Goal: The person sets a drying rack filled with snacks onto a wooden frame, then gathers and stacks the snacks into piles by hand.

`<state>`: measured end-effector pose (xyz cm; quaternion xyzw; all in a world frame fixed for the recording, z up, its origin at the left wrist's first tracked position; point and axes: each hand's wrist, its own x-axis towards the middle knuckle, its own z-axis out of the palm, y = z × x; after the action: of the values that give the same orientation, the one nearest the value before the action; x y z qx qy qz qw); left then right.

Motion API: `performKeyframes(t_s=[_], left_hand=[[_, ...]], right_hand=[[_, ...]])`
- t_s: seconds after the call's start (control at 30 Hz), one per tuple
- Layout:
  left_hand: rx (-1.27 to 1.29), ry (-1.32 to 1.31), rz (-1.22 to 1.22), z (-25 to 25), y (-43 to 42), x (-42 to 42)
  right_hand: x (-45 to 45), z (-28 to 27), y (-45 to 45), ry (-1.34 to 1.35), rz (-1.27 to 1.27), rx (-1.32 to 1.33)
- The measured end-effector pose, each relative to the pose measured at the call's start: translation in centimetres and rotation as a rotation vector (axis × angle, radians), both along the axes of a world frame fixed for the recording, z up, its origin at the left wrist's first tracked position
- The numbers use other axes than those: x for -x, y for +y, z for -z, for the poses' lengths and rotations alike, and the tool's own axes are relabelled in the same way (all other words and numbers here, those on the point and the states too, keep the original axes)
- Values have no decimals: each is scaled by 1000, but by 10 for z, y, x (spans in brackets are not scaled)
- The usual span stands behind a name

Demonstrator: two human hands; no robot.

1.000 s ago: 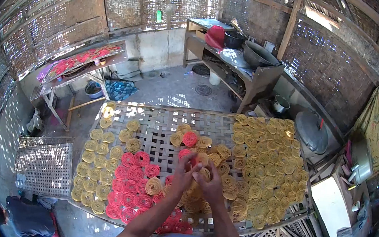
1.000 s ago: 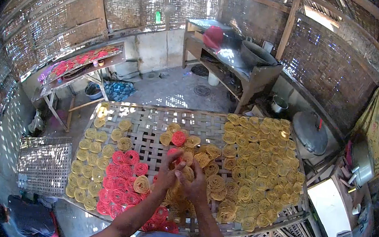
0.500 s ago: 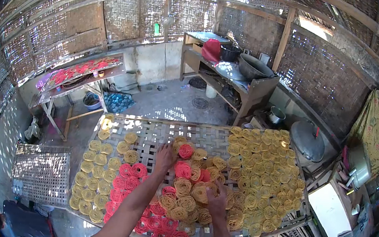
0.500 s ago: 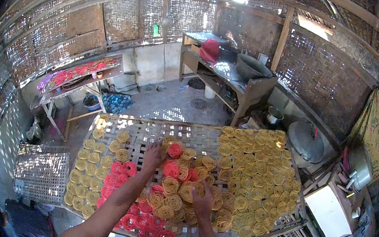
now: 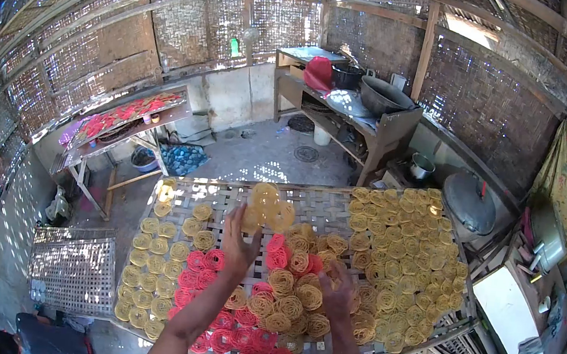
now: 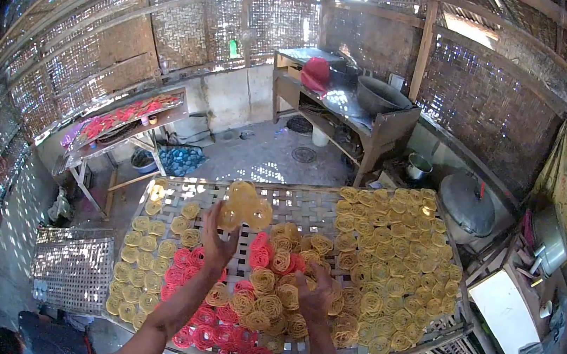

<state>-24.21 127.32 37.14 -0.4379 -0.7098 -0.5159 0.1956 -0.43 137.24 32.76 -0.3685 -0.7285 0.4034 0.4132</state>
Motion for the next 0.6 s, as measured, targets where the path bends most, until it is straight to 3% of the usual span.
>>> performKeyframes(t_s=[0.13, 0.23, 0.33, 0.37, 0.47, 0.6], left_hand=[[-191, -8, 173, 7, -16, -57], [-21, -152, 126, 29, -31, -102], [-121, -439, 332, 20, -44, -127], [-317, -643, 400, 10, -41, -131], [-180, -1080, 490, -3, -40, -109], [-60, -1368, 600, -10, -38, -109]], right_hand=[[29, -27, -8, 422, -202, 327], [41, -36, -18, 709, -290, 639], [35, -33, -25, 598, -202, 522], [31, -38, -28, 562, -212, 529], [16, -43, -38, 444, -255, 527], [11, -31, -41, 373, -283, 411]])
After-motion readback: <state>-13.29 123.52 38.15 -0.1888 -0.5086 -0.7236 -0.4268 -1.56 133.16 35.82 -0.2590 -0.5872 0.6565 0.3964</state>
